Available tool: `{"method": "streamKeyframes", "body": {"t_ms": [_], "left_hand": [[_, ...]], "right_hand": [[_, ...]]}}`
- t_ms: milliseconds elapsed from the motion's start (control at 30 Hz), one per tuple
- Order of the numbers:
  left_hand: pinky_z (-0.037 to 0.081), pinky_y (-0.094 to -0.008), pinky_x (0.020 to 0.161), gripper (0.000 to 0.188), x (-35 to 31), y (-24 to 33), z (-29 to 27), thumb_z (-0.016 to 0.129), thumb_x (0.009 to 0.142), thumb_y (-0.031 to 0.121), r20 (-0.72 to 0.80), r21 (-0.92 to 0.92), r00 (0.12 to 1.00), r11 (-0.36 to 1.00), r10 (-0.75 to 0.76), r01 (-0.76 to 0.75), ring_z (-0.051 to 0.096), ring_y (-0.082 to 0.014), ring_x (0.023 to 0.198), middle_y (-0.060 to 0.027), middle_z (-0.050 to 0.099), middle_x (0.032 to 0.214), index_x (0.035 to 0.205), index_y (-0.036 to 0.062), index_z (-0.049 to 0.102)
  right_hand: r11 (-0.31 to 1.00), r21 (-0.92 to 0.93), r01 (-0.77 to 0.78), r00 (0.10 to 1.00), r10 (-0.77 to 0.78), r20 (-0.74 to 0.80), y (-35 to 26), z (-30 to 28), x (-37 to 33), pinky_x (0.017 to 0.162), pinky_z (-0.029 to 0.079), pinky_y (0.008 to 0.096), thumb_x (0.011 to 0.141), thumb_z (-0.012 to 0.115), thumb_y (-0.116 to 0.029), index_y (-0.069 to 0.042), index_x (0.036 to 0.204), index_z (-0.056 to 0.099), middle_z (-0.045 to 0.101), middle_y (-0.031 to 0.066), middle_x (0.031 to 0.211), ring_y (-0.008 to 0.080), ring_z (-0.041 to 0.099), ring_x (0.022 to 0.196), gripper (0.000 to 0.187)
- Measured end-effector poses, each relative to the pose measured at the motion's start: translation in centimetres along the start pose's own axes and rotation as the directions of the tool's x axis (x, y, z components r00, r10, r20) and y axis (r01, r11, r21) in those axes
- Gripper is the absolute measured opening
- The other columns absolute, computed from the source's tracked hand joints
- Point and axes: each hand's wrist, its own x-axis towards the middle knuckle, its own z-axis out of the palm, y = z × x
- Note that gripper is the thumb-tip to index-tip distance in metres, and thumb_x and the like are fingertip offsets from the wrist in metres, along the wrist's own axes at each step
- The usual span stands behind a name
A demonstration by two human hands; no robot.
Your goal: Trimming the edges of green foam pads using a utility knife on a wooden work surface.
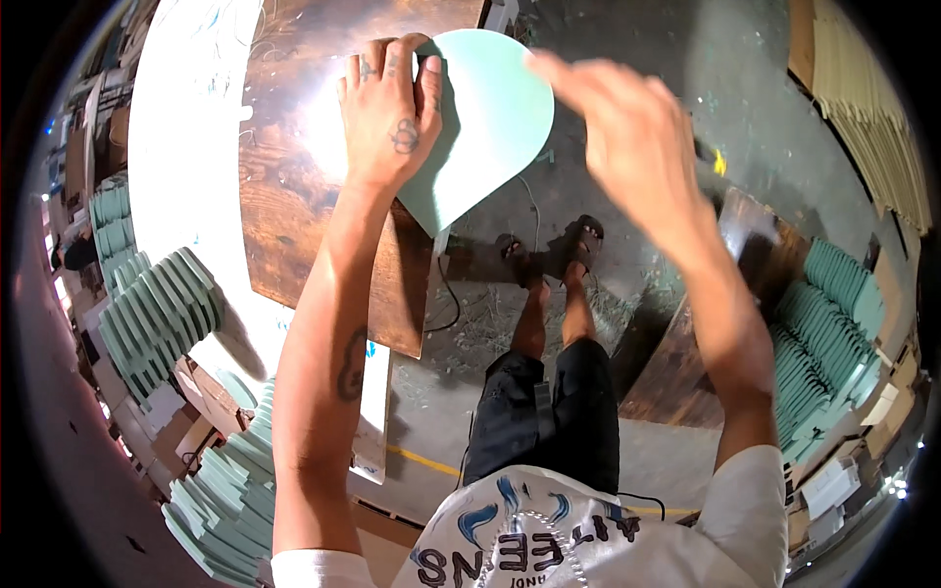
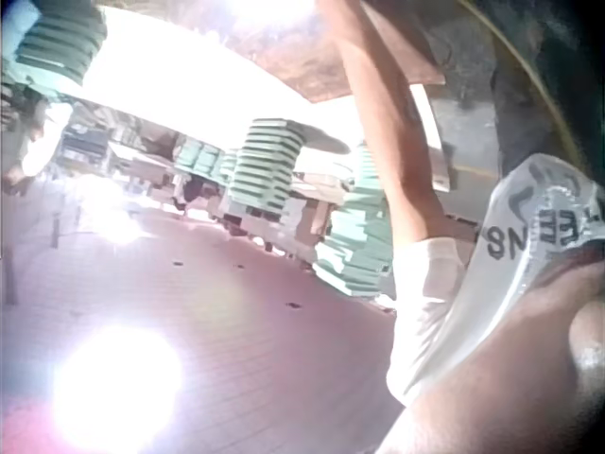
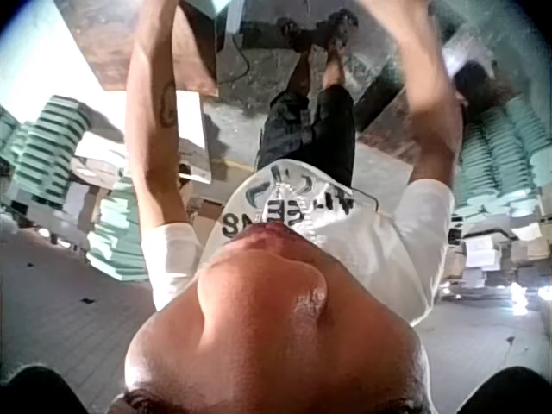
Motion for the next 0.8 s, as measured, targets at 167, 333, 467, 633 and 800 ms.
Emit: {"method": "streamKeyframes", "body": {"t_ms": [167,333,467,633,800], "left_hand": [[0.041,-0.0500,0.090,0.031,0.0,0.3,-0.1,0.051,0.105,0.033,-0.002,-0.017,1.000,1.000,-0.014,0.014,0.055,-0.0367,0.104,-0.0150,0.059,0.115,0.125,0.0125,0.061],[0.041,-0.0499,0.090,0.030,-0.1,0.1,0.3,0.053,0.104,0.033,-0.025,-0.044,1.000,0.999,-0.008,0.007,0.055,-0.0367,0.104,-0.0149,0.059,0.115,0.125,0.0130,0.061],[0.042,-0.0501,0.090,0.028,-0.2,-0.4,-0.1,0.056,0.102,0.032,-0.044,-0.087,0.999,0.996,-0.014,0.010,0.055,-0.0371,0.103,-0.0147,0.060,0.114,0.121,0.0127,0.064],[0.048,-0.0453,0.076,0.015,0.6,1.8,-1.2,0.064,0.093,0.008,-0.077,-0.261,0.992,0.963,-0.098,0.074,0.059,-0.0365,0.082,-0.0185,0.060,0.099,0.108,0.0035,0.065],[0.049,-0.0454,0.078,0.014,0.0,1.3,-1.2,0.063,0.092,0.006,-0.002,-0.336,0.970,0.914,-0.242,0.227,0.061,-0.0381,0.085,-0.0193,0.062,0.099,0.106,0.0028,0.066]], "right_hand": [[0.997,-0.040,-0.061,0.997,0.059,-0.049,-1.6,2.1,-2.7,0.068,0.044,0.0358,0.086,0.058,0.010,-0.019,0.138,0.065,0.067,0.0066,0.097,0.0191,0.062,0.079,0.060],[0.977,0.196,-0.088,0.988,0.060,0.140,-10.7,3.4,-9.3,0.073,0.046,0.0379,0.086,0.063,0.005,-0.020,0.145,0.059,0.064,0.0086,0.101,0.0212,0.062,0.082,0.064],[0.803,0.380,-0.459,0.869,0.495,0.002,-9.8,3.4,-6.5,0.073,0.048,0.0409,0.088,0.063,0.006,-0.020,0.138,0.066,0.062,0.0066,0.094,0.0220,0.060,0.080,0.057],[0.915,0.109,-0.389,0.907,0.401,-0.131,-11.8,5.1,-5.9,0.073,0.043,0.0407,0.084,0.068,0.004,-0.023,0.135,0.068,0.056,0.0031,0.093,0.0230,0.054,0.082,0.059],[0.903,0.228,-0.363,0.929,0.334,0.158,-16.7,5.2,-7.8,0.076,0.043,0.0430,0.082,0.070,0.003,-0.025,0.140,0.064,0.054,0.0052,0.096,0.0234,0.055,0.085,0.065]]}}
